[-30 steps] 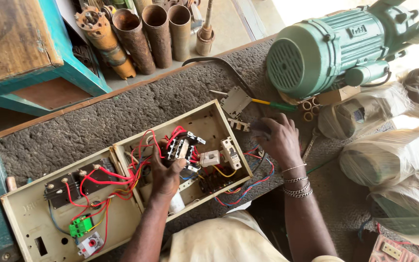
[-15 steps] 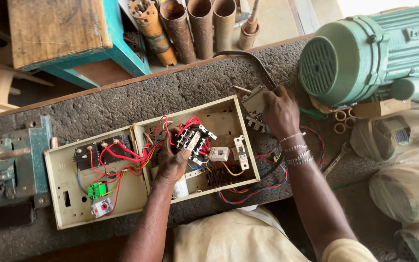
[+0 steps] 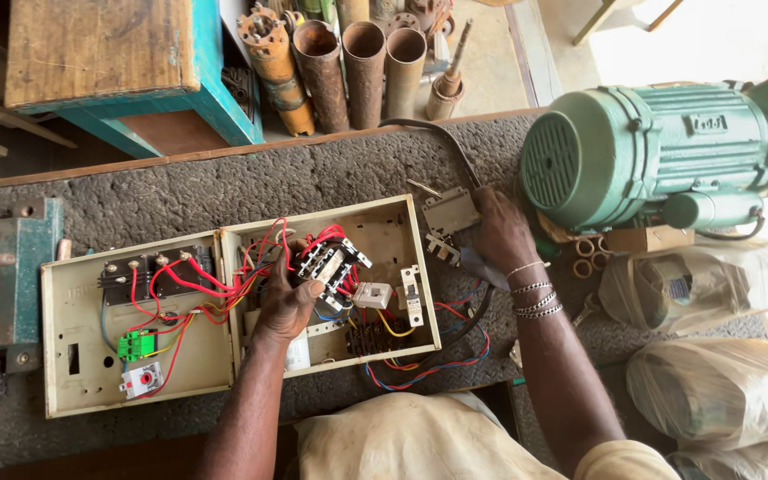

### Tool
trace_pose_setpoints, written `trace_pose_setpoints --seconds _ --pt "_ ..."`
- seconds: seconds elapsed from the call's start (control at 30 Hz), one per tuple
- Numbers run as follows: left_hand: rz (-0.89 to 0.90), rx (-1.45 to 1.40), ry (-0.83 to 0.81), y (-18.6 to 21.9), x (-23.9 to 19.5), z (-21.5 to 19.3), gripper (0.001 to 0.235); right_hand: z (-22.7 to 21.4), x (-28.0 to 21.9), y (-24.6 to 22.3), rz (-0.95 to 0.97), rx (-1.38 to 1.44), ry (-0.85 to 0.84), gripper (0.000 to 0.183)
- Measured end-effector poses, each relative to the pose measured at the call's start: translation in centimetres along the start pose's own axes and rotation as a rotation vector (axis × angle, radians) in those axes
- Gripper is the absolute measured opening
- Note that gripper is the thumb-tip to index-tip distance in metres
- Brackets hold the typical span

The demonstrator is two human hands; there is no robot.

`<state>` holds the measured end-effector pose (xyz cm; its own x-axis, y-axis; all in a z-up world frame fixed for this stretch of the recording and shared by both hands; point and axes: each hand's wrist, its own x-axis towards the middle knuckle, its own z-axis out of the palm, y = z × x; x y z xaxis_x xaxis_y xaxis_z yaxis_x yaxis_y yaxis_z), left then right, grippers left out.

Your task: The person works on an open electrical control box, manipulating a contactor and its wiring. They use a screwdriver to tighten terminal screws and adjust wire connections within the box. The task involves repeated handling of the contactor and wires to secure the assembly.

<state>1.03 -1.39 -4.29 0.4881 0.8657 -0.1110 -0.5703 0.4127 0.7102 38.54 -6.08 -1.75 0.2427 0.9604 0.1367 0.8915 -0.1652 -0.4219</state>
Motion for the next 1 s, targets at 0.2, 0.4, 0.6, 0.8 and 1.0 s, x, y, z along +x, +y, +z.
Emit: trace_pose_setpoints --seconds 0.2,0.4,0.6,0.8,1.0 --pt "-0.001 0.03 0.039 0.2 0.1 0.3 0.076 -0.9 0.3 -1.6 0.145 -0.197 -0.111 0.034" --pt "0.005 0.057 -0.006 0.3 0.1 -0.1 0.074 -4.1 -0.7 -5.0 0.222 -0.117 0.129 0.047" --pt "-0.003 0.069 0.013 0.8 0.0 0.4 0.08 -9.6 -3.3 -9.2 -0.145 0.218 0.321 0.039" --pt "-0.006 0.062 0.057 0.9 -0.2 0.9 0.083 -10.6 -8.8 -16.0 -0.262 0.243 -0.084 0.044" --pt "0.011 0.074 0.002 0.7 0.0 0.4 0.076 -7.7 -11.6 -21.2 -0.061 0.143 -0.262 0.05"
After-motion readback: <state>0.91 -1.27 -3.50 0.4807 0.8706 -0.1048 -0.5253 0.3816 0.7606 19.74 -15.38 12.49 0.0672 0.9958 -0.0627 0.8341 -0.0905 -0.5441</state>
